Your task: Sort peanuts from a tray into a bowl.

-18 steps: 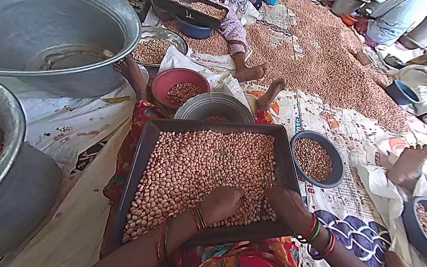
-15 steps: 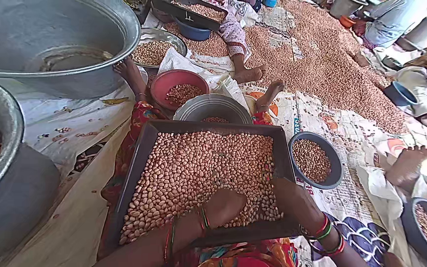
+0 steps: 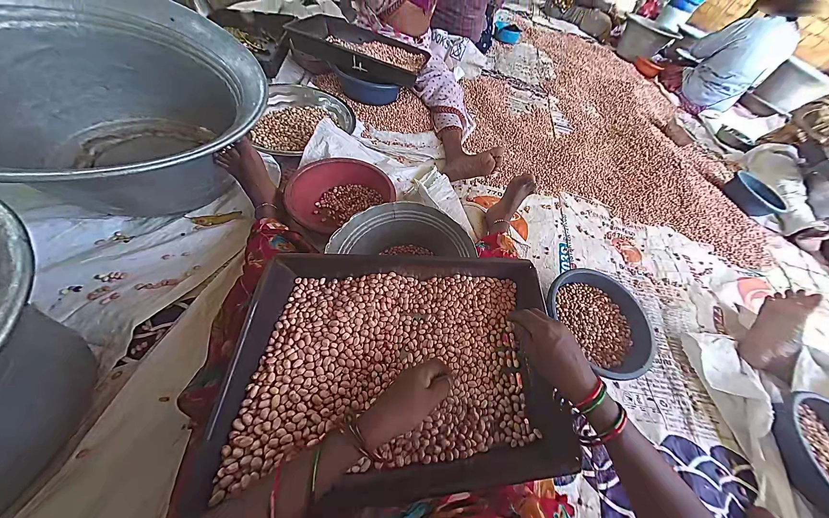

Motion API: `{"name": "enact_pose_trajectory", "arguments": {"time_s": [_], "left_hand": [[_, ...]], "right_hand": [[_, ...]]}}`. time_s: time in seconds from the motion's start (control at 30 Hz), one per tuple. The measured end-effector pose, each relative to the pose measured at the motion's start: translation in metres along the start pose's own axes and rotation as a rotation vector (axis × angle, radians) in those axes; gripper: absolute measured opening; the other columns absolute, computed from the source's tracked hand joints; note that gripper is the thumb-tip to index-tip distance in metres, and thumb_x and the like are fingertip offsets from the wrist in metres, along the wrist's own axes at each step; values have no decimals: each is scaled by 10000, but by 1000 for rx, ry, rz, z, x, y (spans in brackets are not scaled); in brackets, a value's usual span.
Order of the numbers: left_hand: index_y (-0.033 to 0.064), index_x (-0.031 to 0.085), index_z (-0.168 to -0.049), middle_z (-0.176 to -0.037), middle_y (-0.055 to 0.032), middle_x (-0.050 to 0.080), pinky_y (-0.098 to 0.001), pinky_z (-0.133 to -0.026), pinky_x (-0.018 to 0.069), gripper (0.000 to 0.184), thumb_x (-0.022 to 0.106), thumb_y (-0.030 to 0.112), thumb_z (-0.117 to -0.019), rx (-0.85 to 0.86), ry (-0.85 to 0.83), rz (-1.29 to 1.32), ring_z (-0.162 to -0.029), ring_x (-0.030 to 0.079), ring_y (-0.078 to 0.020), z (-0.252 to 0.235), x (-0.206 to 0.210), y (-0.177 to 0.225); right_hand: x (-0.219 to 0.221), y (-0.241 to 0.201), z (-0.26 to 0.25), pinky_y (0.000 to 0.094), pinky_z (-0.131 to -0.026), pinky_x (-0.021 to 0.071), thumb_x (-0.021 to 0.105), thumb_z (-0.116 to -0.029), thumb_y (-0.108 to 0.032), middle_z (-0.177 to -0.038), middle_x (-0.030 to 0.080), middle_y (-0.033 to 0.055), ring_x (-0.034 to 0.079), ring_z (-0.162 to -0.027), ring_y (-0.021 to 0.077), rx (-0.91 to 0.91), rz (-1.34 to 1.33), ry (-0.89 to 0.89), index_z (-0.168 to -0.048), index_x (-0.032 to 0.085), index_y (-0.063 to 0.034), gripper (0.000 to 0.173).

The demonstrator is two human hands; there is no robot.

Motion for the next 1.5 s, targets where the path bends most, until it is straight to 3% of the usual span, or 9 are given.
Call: {"name": "enact_pose_trajectory", "arguments": {"time_s": [0.07,0.2,0.67,0.83,1.03,1.17,1.27,1.37,1.5], "left_hand": [[49,588,-1005,-620,83,466,-150,-479,364,206,400,92,-1076,32,186,493,-487,418,11,8,-12,-15],[159,557,-887,-542,107,497,-117,-381,306,411,197,169,-1084,14,353,1064,-389,370,42,20,-24,-33],[104,546,-887,-554,70,463,-124,-368,288,341,310,168,-1125,-48,476,1090,-382,339,17,21,-38,-37],[102,543,-900,-568,62,457,-127,-369,288,311,338,175,-1123,-78,499,1110,-382,334,7,23,-43,-38],[102,569,-1021,-598,45,511,-152,-378,285,393,287,348,-1140,-222,267,980,-396,348,-7,19,-32,-40],[122,559,-1002,-606,43,509,-163,-400,303,475,225,435,-1133,-228,215,1055,-426,392,-25,19,-28,-38],[133,544,-891,-609,52,515,-153,-391,299,363,329,305,-1128,-144,327,1112,-415,370,-13,19,-35,-40],[132,483,-815,-601,46,463,-139,-389,286,320,382,188,-1114,-51,556,1188,-409,334,-8,24,-51,-39],[99,533,-876,-550,79,422,-141,-392,308,311,370,186,-1126,136,827,1084,-400,345,5,34,-88,-41]], "right_hand": [[13,-2,-25,567,-917,537,493,-1034,-36,-1148,710,276,703,-1059,436,22,19,-21,-1191,707,73,287],[46,-4,-65,580,-956,502,431,-1068,-74,-1275,653,277,647,-1171,449,121,227,-214,-1272,671,29,331],[56,-17,-78,577,-1029,459,475,-1045,-94,-1459,529,244,548,-1310,431,306,392,-495,-1421,541,-9,391],[52,-10,-70,576,-988,475,472,-1060,-145,-1334,616,249,604,-1246,410,280,328,-447,-1344,574,9,339],[44,-68,-46,522,-941,517,545,-1019,-75,-1128,694,269,685,-1046,393,-42,-41,-359,-1178,668,92,262],[51,-122,-42,500,-953,539,529,-1031,-77,-1156,709,246,702,-1063,373,-343,-88,-396,-1217,704,52,286],[60,-120,-80,533,-973,529,508,-1036,-58,-1164,707,268,691,-1106,409,-320,-71,-176,-1188,710,69,283],[86,-111,-115,542,-1076,441,495,-1056,-107,-1302,658,268,612,-1248,425,-225,-82,-197,-1279,679,47,327],[145,-121,-69,662,-986,466,624,-969,-184,-1215,686,283,632,-1173,488,-467,-126,-184,-1166,757,0,301]]}}
Point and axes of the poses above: each hand's wrist, its own z-axis away from the middle knuckle, its own x-axis out of the palm, y = z × x, the point moved 4 cm from there along -z, towards the middle knuckle
